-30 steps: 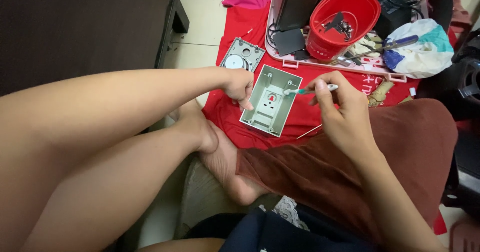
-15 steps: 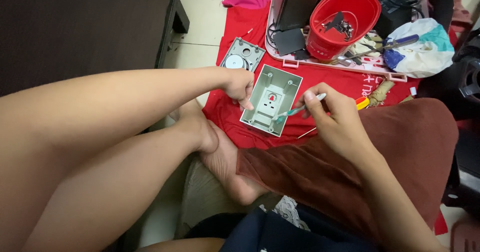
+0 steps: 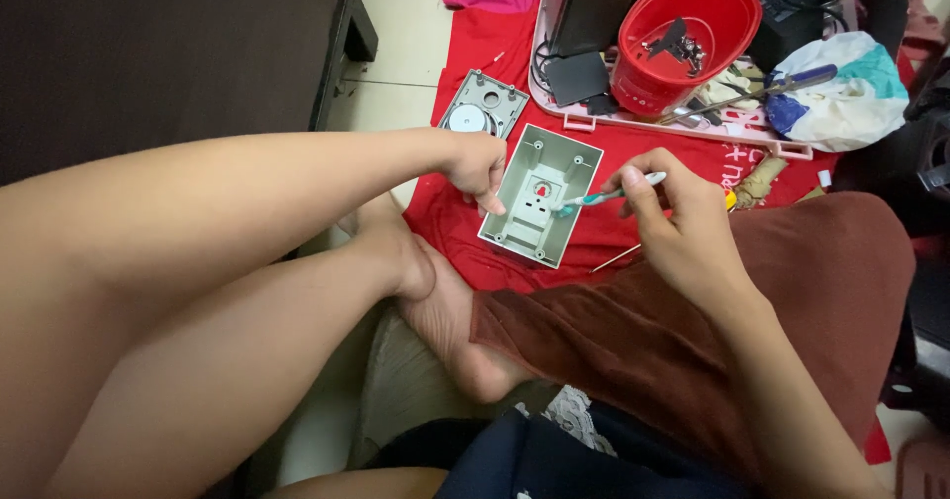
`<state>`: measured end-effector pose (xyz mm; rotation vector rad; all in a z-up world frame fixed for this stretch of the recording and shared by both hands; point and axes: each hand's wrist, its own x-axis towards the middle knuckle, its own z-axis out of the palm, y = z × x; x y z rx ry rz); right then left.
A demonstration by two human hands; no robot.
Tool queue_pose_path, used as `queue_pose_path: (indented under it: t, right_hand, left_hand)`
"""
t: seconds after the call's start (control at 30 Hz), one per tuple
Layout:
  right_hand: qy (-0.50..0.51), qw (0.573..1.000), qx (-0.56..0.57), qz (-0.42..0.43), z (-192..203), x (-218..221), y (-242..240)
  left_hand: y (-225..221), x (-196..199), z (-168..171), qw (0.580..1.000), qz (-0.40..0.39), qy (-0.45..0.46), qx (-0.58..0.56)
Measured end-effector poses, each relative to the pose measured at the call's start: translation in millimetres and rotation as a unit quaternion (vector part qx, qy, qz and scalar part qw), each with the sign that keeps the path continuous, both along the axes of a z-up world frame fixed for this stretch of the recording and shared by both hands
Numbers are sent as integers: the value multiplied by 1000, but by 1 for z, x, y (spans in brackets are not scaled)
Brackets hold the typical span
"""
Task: Cleaning the surface of a small metal plate using a toothbrush and a cloth.
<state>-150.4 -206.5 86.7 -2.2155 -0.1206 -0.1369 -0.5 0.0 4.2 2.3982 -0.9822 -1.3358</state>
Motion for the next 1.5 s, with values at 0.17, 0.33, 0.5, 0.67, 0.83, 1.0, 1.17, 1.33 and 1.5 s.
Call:
queue_pose_path:
  t: [0.17, 0.33, 0.5, 0.67, 0.83, 1.0, 1.17, 1.33, 1.5]
  right_hand:
    - [12, 1000, 5, 1, 2, -1, 5]
    - [19, 1000, 18, 10, 1, -1, 9]
    - [27, 999, 20, 16, 2, -3, 11]
    - [42, 999, 13, 18, 1, -1, 7]
    - [48, 999, 18, 16, 3, -1, 7]
    - [27, 999, 14, 13, 1, -2, 6]
    - [-22, 1000, -5, 15, 3, -3, 6]
    - [-80, 996, -26, 4, 6, -2, -2]
    - [-109, 992, -65, -3, 13, -2, -4]
  left_hand:
    - [-1, -1, 4, 1000, 9, 8, 2]
    - [-1, -1, 3, 1000, 8, 5, 1]
    - [-1, -1, 4, 1000, 9, 6, 3]
    - [0, 3, -4, 1000, -2, 1, -2]
    - [0, 0, 2, 1000, -4, -5, 0]
    - [-2, 1, 4, 1000, -11, -8, 5]
    - [-2, -1, 7, 1000, -5, -8, 2]
    - [-1, 0, 6, 1000, -8, -7, -1]
    - [-1, 0, 5, 1000, -12, -14, 3]
